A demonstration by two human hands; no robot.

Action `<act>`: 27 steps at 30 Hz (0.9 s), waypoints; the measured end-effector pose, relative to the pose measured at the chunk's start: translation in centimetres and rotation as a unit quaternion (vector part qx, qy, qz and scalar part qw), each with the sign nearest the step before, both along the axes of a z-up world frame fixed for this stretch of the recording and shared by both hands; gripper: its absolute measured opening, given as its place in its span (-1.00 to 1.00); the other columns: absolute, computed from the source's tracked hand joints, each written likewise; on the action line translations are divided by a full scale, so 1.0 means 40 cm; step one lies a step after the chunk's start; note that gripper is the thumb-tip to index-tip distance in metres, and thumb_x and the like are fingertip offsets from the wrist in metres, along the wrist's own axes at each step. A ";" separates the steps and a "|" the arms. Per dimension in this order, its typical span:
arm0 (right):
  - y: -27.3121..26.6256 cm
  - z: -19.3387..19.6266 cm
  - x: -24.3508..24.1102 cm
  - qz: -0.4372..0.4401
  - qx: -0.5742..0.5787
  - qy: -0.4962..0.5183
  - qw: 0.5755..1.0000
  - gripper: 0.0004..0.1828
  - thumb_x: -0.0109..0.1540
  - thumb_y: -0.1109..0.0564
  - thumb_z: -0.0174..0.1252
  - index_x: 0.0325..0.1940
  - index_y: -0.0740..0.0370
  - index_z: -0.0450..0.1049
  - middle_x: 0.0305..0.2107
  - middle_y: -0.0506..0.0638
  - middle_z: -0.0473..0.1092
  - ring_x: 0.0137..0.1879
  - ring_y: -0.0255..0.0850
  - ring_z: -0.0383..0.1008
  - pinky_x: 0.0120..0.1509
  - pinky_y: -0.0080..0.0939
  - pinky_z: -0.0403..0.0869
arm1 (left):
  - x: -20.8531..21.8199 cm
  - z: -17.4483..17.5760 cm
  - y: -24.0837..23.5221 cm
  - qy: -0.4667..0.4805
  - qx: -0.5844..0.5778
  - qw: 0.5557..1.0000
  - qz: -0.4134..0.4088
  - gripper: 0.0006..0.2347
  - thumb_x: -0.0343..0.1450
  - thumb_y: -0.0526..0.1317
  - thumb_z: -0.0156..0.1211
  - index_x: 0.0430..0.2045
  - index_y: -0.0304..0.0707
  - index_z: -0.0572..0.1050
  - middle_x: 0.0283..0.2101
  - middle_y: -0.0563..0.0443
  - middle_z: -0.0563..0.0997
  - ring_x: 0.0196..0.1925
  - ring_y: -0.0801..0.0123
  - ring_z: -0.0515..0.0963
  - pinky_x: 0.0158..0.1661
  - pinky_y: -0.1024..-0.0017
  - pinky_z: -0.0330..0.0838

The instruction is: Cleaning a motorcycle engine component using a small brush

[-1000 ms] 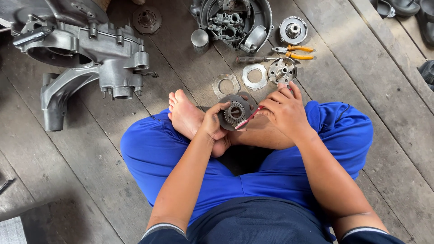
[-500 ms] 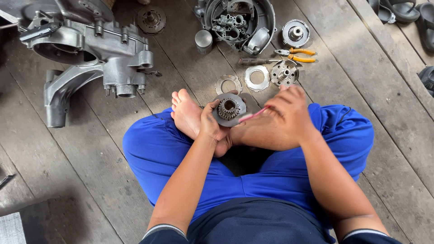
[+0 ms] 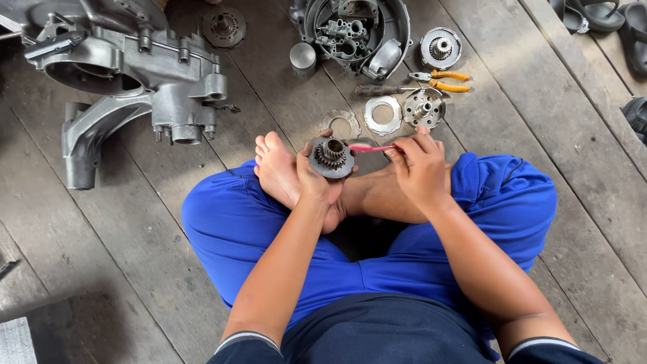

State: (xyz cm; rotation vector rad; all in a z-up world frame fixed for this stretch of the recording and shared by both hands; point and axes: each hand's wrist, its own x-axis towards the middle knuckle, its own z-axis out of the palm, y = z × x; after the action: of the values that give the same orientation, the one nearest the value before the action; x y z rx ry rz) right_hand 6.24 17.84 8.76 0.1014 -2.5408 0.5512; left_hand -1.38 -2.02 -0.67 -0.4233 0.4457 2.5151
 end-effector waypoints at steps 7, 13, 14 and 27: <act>-0.044 -0.116 0.015 0.097 -0.054 -0.192 0.975 -0.81 0.29 -0.22 0.19 -0.31 -0.21 0.54 -0.53 -0.23 0.47 -0.30 -0.22 0.55 -0.11 -0.25 0.45 | -0.002 -0.040 0.022 -0.014 -0.058 0.998 0.035 -0.61 0.44 0.21 -0.12 -0.10 0.01 0.41 -0.21 -0.31 0.58 -0.32 -0.22 0.62 -0.53 -0.09 0.60; -0.102 0.139 0.003 0.004 0.049 -0.079 0.996 -0.80 0.38 -0.17 0.17 -0.24 -0.13 0.54 -0.50 -0.14 0.44 -0.22 -0.11 0.58 -0.11 -0.16 0.49 | 0.003 -0.037 0.030 -0.036 -0.084 0.993 0.076 -0.63 0.42 0.24 -0.06 -0.18 0.03 0.40 -0.26 -0.20 0.56 -0.39 -0.15 0.58 -0.60 -0.12 0.56; -0.078 0.074 0.001 0.014 0.033 -0.046 0.998 -0.78 0.36 -0.11 0.22 -0.27 -0.01 0.54 -0.50 -0.04 0.44 -0.07 0.10 0.51 0.03 -0.01 0.45 | 0.011 -0.030 0.030 -0.024 -0.088 0.993 0.075 -0.63 0.43 0.24 -0.10 -0.17 0.04 0.39 -0.28 -0.17 0.52 -0.39 -0.11 0.57 -0.60 -0.04 0.56; -0.081 -0.018 0.028 -0.026 -0.053 -0.069 0.996 -0.78 0.36 -0.03 0.17 -0.23 0.14 0.48 0.26 0.61 0.06 0.39 0.56 0.15 0.45 0.31 0.15 | 0.021 -0.026 0.062 0.021 -0.201 0.968 0.148 -0.65 0.53 0.18 -0.18 -0.04 -0.01 0.31 -0.39 -0.13 0.47 -0.52 0.12 0.50 -0.76 0.22 0.44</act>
State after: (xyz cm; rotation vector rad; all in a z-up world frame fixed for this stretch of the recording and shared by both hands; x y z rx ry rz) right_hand 7.34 14.60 8.04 -0.0435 -2.6322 0.6922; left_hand -0.55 0.46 -1.73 -0.6295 0.9842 2.7193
